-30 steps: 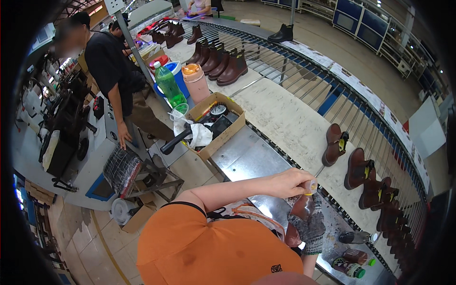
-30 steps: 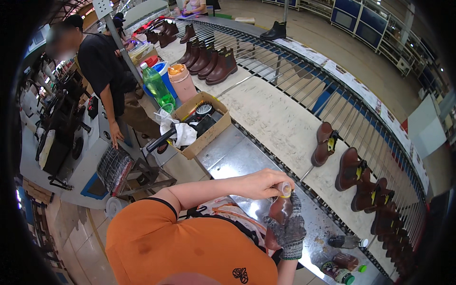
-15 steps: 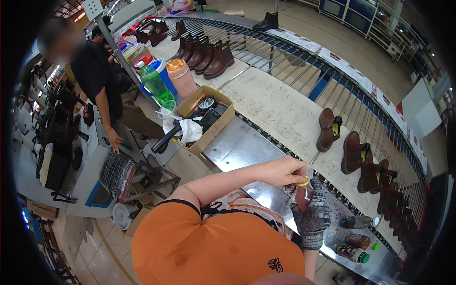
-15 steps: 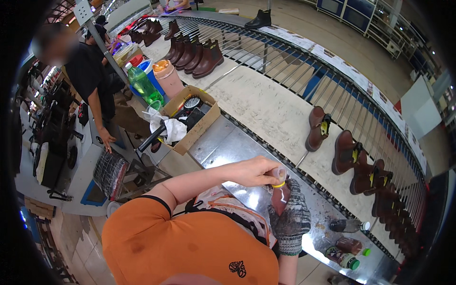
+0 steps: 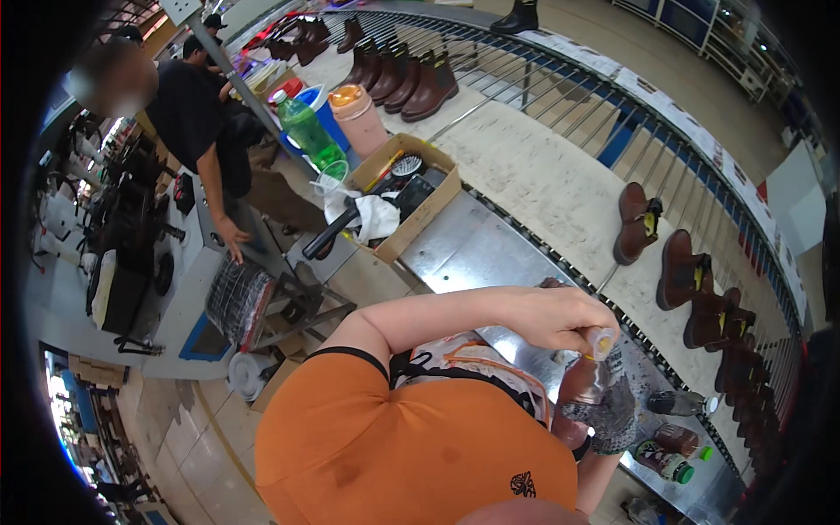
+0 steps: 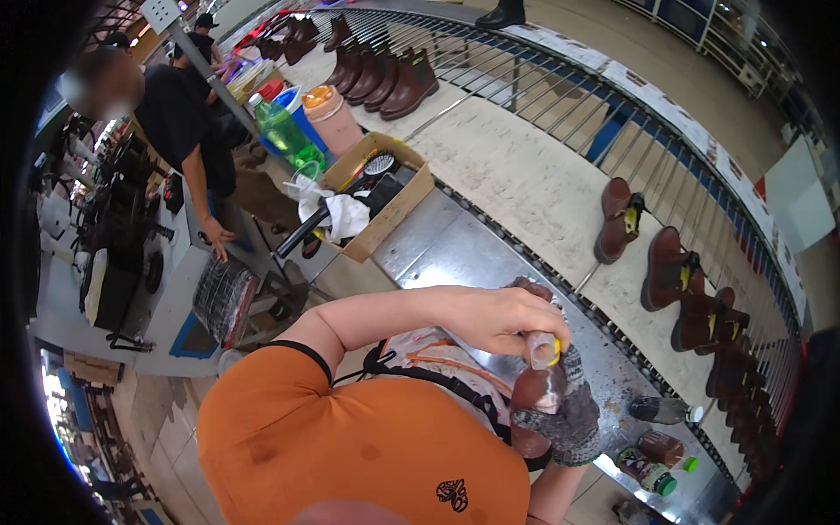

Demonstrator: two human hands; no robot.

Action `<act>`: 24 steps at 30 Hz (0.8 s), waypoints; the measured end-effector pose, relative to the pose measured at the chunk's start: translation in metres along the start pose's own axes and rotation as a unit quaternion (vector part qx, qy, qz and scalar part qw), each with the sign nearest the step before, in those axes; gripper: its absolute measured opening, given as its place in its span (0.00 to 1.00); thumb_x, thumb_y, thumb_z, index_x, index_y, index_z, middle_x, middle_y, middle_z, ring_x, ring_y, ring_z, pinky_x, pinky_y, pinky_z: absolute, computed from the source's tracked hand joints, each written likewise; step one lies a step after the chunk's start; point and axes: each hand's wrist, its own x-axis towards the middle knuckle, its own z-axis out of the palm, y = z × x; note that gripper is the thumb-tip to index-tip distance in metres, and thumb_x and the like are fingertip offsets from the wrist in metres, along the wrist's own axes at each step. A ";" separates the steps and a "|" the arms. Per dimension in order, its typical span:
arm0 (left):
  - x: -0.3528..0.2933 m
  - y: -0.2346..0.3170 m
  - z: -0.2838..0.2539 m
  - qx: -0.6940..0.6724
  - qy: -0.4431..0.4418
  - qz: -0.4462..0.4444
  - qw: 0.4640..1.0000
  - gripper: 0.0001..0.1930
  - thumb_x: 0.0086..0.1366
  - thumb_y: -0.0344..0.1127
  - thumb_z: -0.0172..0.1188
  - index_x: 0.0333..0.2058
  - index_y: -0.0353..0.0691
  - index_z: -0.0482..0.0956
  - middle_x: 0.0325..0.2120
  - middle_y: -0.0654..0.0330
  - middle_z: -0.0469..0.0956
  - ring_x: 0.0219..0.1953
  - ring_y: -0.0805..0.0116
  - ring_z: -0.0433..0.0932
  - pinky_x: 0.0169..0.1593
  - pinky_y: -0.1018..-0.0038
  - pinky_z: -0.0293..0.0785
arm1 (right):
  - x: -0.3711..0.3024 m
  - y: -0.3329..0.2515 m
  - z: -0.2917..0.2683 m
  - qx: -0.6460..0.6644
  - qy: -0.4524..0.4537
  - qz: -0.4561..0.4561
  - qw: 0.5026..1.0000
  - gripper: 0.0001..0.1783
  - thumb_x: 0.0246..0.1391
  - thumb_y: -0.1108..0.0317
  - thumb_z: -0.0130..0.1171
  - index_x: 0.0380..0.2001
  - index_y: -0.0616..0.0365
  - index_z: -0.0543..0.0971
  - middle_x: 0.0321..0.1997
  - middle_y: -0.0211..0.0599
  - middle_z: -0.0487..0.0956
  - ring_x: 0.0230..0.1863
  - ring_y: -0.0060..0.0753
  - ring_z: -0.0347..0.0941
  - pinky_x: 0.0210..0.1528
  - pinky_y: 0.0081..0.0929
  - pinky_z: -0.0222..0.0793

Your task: The person applies adhesive along the soles of boots using a syringe applicator and places them back onto the conveyor belt. Then, the person refills the syringe applicator with liquid from a plastic bottle and wipes the tip with a tissue.

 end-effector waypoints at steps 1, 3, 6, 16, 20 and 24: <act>0.001 0.001 0.000 0.021 -0.007 0.022 1.000 0.15 0.55 0.24 0.57 0.43 0.33 0.71 0.35 0.52 0.75 0.39 0.54 0.75 0.41 0.67 0.71 | 0.002 0.001 -0.002 0.001 -0.002 -0.005 1.000 0.50 0.34 0.57 0.70 0.60 0.59 0.58 0.52 0.48 0.73 0.48 0.50 0.72 0.46 0.38 0.70; -0.002 0.005 0.004 0.019 -0.007 0.066 0.998 0.15 0.55 0.24 0.57 0.43 0.33 0.70 0.34 0.51 0.74 0.38 0.52 0.74 0.42 0.66 0.71 | 0.009 -0.010 0.007 -0.005 0.008 -0.011 1.000 0.50 0.34 0.57 0.70 0.60 0.59 0.58 0.51 0.48 0.73 0.48 0.50 0.72 0.46 0.38 0.70; -0.008 -0.006 0.009 -0.005 0.014 0.054 0.998 0.16 0.50 0.23 0.58 0.40 0.34 0.71 0.33 0.54 0.74 0.39 0.53 0.74 0.42 0.65 0.69 | 0.018 -0.019 0.004 -0.025 0.038 -0.027 0.999 0.50 0.34 0.57 0.71 0.61 0.58 0.57 0.51 0.48 0.73 0.48 0.50 0.72 0.46 0.38 0.70; -0.018 -0.006 -0.005 -0.009 0.055 -0.096 0.994 0.13 0.57 0.28 0.58 0.41 0.32 0.73 0.33 0.51 0.75 0.33 0.61 0.76 0.36 0.70 0.72 | 0.039 -0.036 0.013 -0.041 0.050 -0.082 0.995 0.52 0.34 0.56 0.71 0.61 0.57 0.57 0.51 0.48 0.73 0.48 0.50 0.72 0.46 0.38 0.70; -0.025 -0.011 -0.003 0.013 0.082 -0.179 0.980 0.13 0.58 0.28 0.56 0.42 0.33 0.73 0.32 0.53 0.76 0.30 0.63 0.76 0.34 0.71 0.72 | 0.036 -0.025 0.013 -0.036 0.050 -0.095 0.994 0.52 0.33 0.56 0.71 0.61 0.57 0.56 0.51 0.48 0.73 0.48 0.50 0.72 0.46 0.38 0.70; -0.026 -0.014 0.000 -0.003 0.107 -0.205 0.973 0.12 0.59 0.29 0.55 0.43 0.35 0.73 0.32 0.54 0.77 0.31 0.63 0.76 0.36 0.72 0.72 | 0.031 -0.026 0.014 -0.031 0.058 -0.093 0.993 0.52 0.33 0.55 0.71 0.62 0.57 0.56 0.51 0.48 0.73 0.48 0.50 0.72 0.46 0.38 0.70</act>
